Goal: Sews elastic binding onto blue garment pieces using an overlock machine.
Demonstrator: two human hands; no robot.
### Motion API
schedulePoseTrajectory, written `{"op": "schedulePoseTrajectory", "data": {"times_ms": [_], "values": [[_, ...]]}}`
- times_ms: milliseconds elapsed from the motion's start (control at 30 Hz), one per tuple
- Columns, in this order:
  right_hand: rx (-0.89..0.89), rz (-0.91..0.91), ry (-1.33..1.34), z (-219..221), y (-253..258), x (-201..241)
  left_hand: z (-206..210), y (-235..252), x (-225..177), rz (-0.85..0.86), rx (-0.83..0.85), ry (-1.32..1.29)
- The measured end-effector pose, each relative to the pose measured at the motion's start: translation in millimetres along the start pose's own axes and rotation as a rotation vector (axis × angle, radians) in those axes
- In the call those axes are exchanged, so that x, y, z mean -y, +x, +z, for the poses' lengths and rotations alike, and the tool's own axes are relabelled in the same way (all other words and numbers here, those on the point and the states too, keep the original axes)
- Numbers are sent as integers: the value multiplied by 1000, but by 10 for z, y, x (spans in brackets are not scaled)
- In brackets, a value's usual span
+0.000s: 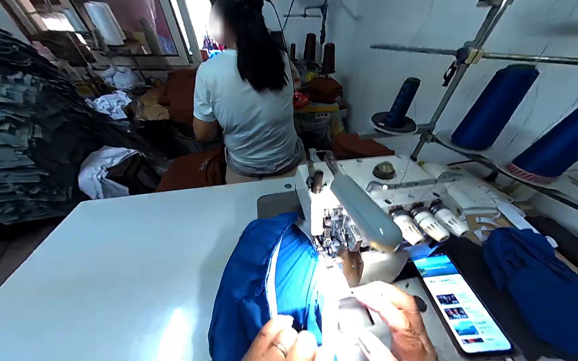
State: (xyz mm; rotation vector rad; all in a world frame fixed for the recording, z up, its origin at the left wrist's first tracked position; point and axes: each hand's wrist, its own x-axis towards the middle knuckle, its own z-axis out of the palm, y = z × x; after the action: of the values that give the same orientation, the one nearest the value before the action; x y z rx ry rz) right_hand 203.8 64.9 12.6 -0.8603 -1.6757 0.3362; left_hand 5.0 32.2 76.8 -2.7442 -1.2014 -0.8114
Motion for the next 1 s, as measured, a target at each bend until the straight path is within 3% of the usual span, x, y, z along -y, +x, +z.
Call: {"op": "schedulePoseTrajectory", "data": {"times_ms": [100,233,400,700,1000], "values": [[214,-109,47,-66,-31,165,33,-67,63,17,-4,-37],[388,-82,0,-57,-25,202,65,-120,182,-2,-56,-219],[356,-87,69,-30,-26,139,122,-125,249,-44,-126,-358],[314,-130,10,-19,-77,108,150,-121,232,-31,-143,-327],[251,-30,50,30,-78,94,159,-140,320,-23,-123,-375]]}}
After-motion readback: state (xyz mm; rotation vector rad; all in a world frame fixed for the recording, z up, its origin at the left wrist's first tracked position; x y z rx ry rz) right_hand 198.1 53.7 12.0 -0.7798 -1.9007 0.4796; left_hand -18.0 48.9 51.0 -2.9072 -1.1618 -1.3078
